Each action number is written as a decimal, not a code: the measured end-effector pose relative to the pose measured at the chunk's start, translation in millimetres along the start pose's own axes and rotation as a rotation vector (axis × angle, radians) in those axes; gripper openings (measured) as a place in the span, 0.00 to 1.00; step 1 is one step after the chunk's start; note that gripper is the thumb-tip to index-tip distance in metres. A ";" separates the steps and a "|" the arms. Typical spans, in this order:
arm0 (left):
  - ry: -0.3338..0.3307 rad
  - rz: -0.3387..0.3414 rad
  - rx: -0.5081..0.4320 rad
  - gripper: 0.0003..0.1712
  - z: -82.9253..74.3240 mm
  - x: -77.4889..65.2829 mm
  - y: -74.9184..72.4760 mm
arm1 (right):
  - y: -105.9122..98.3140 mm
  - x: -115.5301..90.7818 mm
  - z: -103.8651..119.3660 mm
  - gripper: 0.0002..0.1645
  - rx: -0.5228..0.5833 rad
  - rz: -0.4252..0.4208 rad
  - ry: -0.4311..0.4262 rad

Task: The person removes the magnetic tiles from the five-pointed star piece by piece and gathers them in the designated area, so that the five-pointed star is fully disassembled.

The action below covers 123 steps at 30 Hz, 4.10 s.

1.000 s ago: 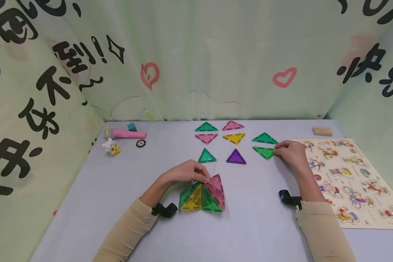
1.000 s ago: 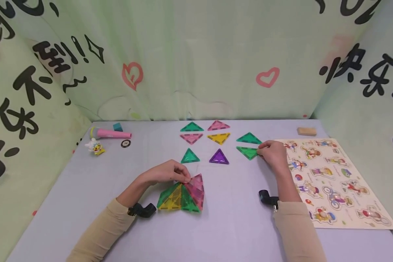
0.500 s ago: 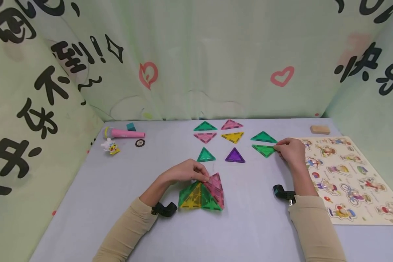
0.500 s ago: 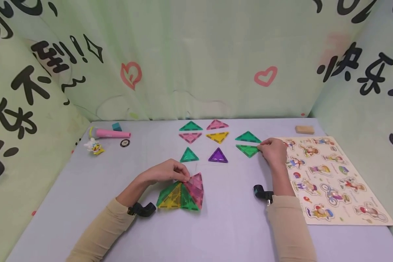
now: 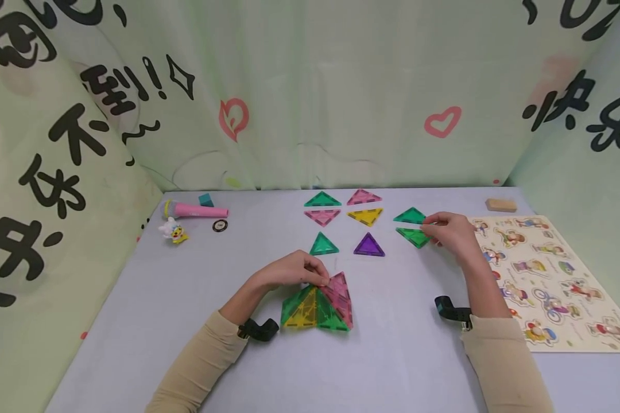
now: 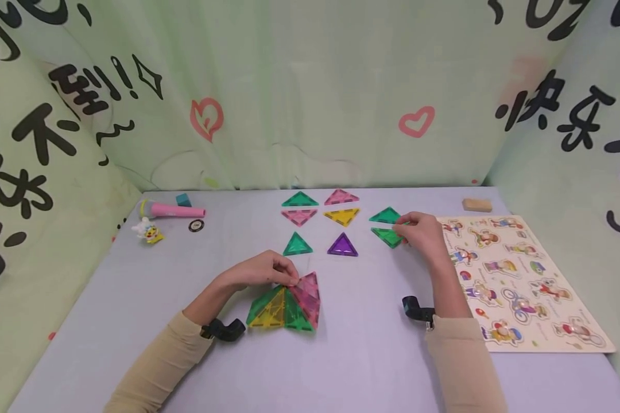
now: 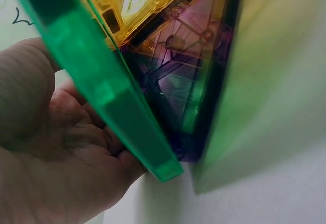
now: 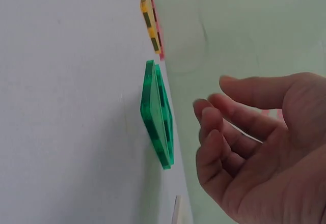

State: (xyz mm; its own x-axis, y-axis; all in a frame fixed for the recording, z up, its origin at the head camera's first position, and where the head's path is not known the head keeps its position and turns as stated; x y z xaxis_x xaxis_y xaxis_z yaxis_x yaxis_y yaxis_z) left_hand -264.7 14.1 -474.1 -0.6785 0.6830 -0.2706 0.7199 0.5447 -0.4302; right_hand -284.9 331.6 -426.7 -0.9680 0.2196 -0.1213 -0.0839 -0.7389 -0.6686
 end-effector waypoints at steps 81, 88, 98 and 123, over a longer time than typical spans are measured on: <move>0.082 0.150 -0.016 0.08 -4.9 -4.3 10.9 | 121.9 -52.9 85.0 0.12 0.295 0.496 -0.272; 0.083 0.142 -0.018 0.07 -5.3 -5.2 10.5 | 101.1 -49.3 67.2 0.11 0.256 0.424 -0.225; 0.079 0.136 -0.015 0.07 -6.2 -3.8 10.3 | 74.0 -46.6 34.8 0.14 0.189 0.357 -0.181; 0.067 0.134 -0.007 0.07 -2.7 -3.2 13.5 | 62.3 -46.3 -3.8 0.14 -0.017 0.313 -0.023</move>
State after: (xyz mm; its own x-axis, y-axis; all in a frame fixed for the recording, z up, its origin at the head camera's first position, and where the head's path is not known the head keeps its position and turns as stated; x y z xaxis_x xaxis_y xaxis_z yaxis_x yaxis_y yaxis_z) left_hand -252.4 20.6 -476.7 -0.5650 0.7807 -0.2668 0.8045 0.4495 -0.3883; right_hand -244.4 277.8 -465.6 -0.9512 -0.0318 -0.3069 0.2231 -0.7578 -0.6131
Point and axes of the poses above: each hand's wrist, its own x-axis towards the middle knuckle, its own y-axis out of the palm, z = x × y, the point moved 10 cm from there along x, towards the middle knuckle, and after that the axes turned 3 degrees about -z, right-handed, at the moved point
